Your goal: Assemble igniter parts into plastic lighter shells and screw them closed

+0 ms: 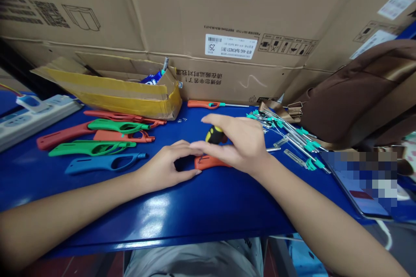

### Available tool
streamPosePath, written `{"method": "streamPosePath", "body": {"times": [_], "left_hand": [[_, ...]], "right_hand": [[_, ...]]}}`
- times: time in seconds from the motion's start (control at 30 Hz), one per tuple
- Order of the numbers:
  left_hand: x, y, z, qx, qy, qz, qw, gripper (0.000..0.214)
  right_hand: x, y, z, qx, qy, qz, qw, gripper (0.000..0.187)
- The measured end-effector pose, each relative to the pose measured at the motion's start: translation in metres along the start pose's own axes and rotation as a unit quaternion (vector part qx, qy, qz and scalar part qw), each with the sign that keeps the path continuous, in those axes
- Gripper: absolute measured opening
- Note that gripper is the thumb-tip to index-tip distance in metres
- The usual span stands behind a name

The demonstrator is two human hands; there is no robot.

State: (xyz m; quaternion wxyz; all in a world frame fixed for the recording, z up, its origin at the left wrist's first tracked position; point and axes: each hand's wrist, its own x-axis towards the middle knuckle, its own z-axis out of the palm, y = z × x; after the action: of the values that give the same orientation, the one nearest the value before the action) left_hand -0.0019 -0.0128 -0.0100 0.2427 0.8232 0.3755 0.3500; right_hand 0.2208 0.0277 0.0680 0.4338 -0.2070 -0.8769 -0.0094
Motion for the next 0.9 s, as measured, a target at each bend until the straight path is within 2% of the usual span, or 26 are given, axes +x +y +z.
{"method": "streamPosePath", "body": {"times": [0.07,0.13,0.17,0.23,0.33,0.4,0.53,0.6,0.67,0.7,0.77,0.83,0.9], "left_hand": [[0.0002,0.0007,-0.0003,0.002,-0.004,0.001,1.0,0.033],[0.0004,0.0013,-0.0004,0.004,-0.005,0.001,1.0,0.033],[0.0004,0.0015,-0.0004,0.004,-0.004,0.001,1.0,0.034],[0.0005,0.0017,-0.0003,0.004,-0.005,-0.001,1.0,0.034],[0.0005,0.0016,-0.0002,0.007,-0.004,-0.002,1.0,0.035],[0.0005,0.0015,-0.0001,0.007,-0.004,-0.001,1.0,0.036],[0.0005,0.0014,0.0,0.003,-0.008,-0.005,1.0,0.038],[0.0006,0.0016,-0.0001,0.003,-0.009,-0.005,1.0,0.037],[0.0008,0.0018,-0.0003,0.003,-0.01,-0.003,1.0,0.036],[0.001,0.0019,-0.0004,0.004,-0.009,-0.001,1.0,0.035],[0.0013,0.0019,-0.0003,0.006,-0.008,0.001,1.0,0.035],[0.0014,0.0017,-0.0002,0.008,-0.006,0.003,1.0,0.035],[0.0012,0.0014,0.0001,0.007,-0.006,0.003,1.0,0.035]], "right_hand": [[-0.0004,-0.0013,-0.0002,0.017,-0.02,-0.023,0.999,0.042],[0.0008,-0.0033,-0.0004,0.074,-0.066,0.007,0.995,0.044],[0.0015,-0.0039,-0.0003,0.088,-0.069,0.021,0.994,0.042],[0.0019,-0.0035,-0.0004,0.05,-0.032,0.014,0.998,0.033],[0.0002,0.0001,-0.0019,-0.053,0.042,-0.082,0.994,0.022],[0.0,0.0015,-0.0032,-0.045,0.038,-0.103,0.993,0.023],[0.0032,0.0007,0.0001,0.088,-0.044,0.008,0.995,0.037],[0.0034,0.0016,0.0039,0.081,0.004,0.027,0.996,0.033],[0.0021,0.0034,0.0058,0.017,0.057,0.004,0.998,0.03],[0.0014,0.0041,0.0057,-0.012,0.059,-0.012,0.998,0.029],[0.0006,0.0044,0.004,-0.02,0.02,-0.027,0.999,0.031],[0.0011,0.0032,0.0025,0.03,-0.038,-0.009,0.999,0.04],[0.002,0.002,0.0023,0.067,-0.057,0.016,0.996,0.042]]}}
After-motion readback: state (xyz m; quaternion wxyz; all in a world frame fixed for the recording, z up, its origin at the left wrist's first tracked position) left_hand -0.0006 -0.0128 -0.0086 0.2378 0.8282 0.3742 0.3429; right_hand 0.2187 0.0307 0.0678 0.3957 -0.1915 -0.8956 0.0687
